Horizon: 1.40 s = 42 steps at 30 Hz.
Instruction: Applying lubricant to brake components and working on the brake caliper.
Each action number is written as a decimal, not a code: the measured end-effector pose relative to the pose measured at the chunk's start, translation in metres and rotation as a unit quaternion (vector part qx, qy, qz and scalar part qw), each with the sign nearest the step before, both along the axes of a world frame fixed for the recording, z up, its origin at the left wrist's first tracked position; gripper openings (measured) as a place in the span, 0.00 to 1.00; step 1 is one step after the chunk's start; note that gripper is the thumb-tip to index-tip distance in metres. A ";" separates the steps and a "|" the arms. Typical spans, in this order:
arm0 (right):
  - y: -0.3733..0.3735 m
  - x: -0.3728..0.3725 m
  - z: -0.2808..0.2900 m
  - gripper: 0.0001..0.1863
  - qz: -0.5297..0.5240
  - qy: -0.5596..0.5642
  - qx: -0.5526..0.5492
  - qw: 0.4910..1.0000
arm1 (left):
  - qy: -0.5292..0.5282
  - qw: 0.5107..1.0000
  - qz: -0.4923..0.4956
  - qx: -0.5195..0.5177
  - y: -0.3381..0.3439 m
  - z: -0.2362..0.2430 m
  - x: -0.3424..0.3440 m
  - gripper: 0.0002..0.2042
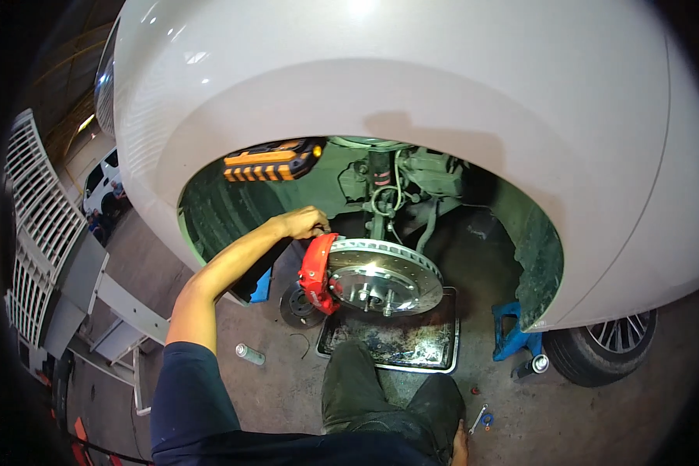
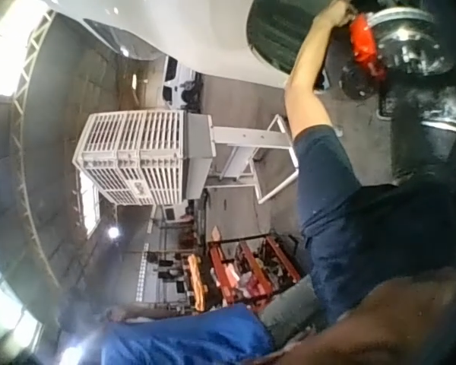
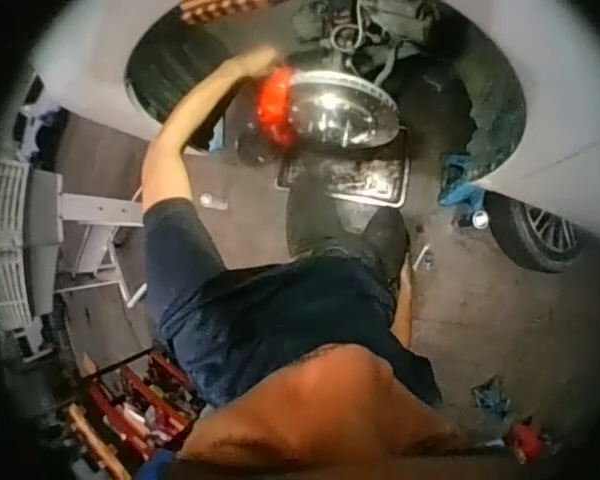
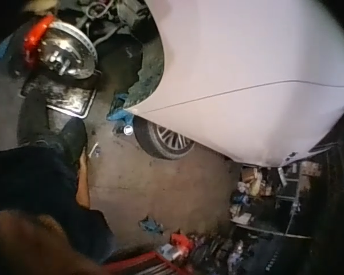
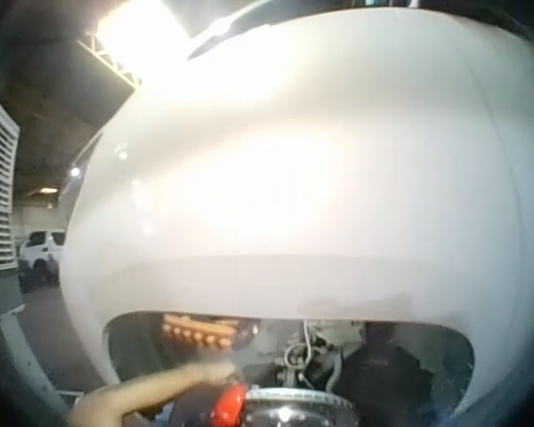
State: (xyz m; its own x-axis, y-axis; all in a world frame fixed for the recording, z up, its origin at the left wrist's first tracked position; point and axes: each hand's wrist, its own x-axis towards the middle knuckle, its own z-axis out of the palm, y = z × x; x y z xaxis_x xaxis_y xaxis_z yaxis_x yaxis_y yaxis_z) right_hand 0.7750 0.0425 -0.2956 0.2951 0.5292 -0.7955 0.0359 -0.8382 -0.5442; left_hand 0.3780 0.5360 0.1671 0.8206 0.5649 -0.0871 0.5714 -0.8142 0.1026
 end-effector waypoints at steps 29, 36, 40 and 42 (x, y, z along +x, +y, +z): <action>0.006 0.017 0.048 0.50 -0.023 -0.083 -0.020 0.996 | 0.036 0.997 -0.015 -0.072 0.011 0.023 0.005 0.10; -0.004 0.018 0.026 0.47 -0.053 -0.094 0.076 0.991 | -0.390 0.879 0.268 -0.052 -0.031 -0.054 0.005 0.12; -0.010 0.022 0.025 0.46 -0.064 -0.074 0.034 0.995 | -0.443 0.839 0.306 -0.083 -0.031 -0.070 0.010 0.12; -0.011 0.020 0.039 0.45 -0.055 -0.077 0.015 0.995 | -0.472 0.831 0.289 -0.045 -0.043 -0.068 0.010 0.12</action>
State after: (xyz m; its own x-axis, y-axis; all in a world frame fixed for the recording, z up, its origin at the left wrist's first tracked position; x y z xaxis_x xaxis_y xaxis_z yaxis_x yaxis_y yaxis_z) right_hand 0.7949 0.0313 -0.2571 0.4706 0.5092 -0.7206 0.0297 -0.8253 -0.5639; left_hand 0.3882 0.4933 0.0989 0.1406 0.9146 0.3791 0.4942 -0.3966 0.7736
